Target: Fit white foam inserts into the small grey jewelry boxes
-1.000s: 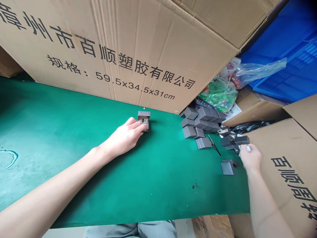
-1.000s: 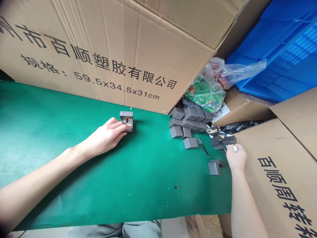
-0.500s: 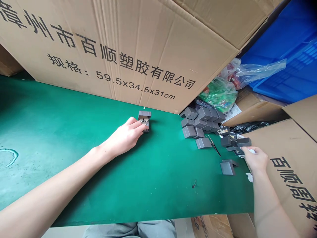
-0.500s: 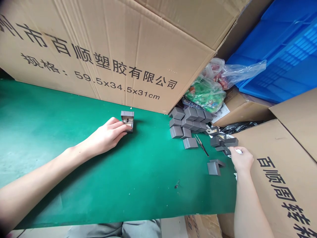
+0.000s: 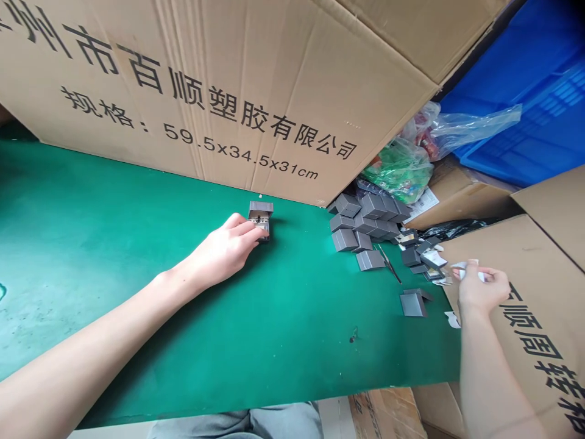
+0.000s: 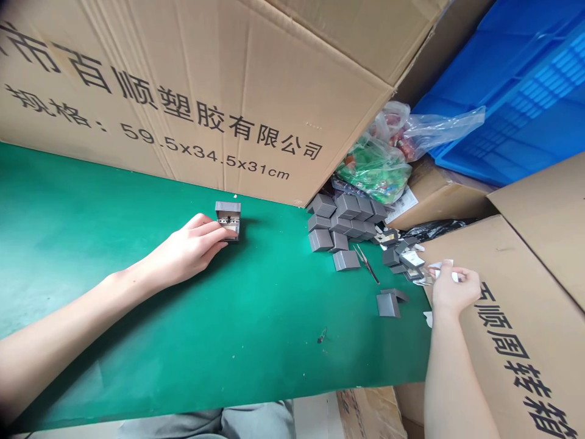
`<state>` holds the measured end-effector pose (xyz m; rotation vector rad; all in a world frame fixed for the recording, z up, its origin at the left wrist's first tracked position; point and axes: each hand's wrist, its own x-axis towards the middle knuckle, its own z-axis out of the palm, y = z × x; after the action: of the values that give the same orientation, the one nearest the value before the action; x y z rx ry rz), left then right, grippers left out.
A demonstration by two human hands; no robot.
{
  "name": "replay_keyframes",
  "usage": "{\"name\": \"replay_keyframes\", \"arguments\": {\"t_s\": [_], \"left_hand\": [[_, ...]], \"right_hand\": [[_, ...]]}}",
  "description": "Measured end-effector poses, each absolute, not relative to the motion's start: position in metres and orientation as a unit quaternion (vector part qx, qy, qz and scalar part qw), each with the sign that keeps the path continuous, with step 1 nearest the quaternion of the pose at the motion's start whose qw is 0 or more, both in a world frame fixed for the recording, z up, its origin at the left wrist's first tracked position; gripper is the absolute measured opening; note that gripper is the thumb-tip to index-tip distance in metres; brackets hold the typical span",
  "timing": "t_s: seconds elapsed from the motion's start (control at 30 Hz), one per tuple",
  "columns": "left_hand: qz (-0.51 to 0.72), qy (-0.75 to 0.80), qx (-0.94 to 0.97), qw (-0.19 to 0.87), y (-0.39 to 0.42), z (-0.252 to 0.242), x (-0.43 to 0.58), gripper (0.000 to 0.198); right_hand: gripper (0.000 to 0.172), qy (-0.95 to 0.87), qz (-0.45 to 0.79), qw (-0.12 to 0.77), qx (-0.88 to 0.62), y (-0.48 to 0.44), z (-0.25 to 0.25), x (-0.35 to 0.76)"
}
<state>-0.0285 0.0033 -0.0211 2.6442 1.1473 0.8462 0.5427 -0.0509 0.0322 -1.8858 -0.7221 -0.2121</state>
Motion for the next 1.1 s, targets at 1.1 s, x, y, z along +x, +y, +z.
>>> {"name": "replay_keyframes", "arguments": {"t_s": [1.1], "left_hand": [[0.378,0.558,0.685,0.276,0.012,-0.004,-0.034,0.065]], "right_hand": [[0.023,-0.671,0.267,0.472,-0.505,-0.017,-0.018,0.232]]}}
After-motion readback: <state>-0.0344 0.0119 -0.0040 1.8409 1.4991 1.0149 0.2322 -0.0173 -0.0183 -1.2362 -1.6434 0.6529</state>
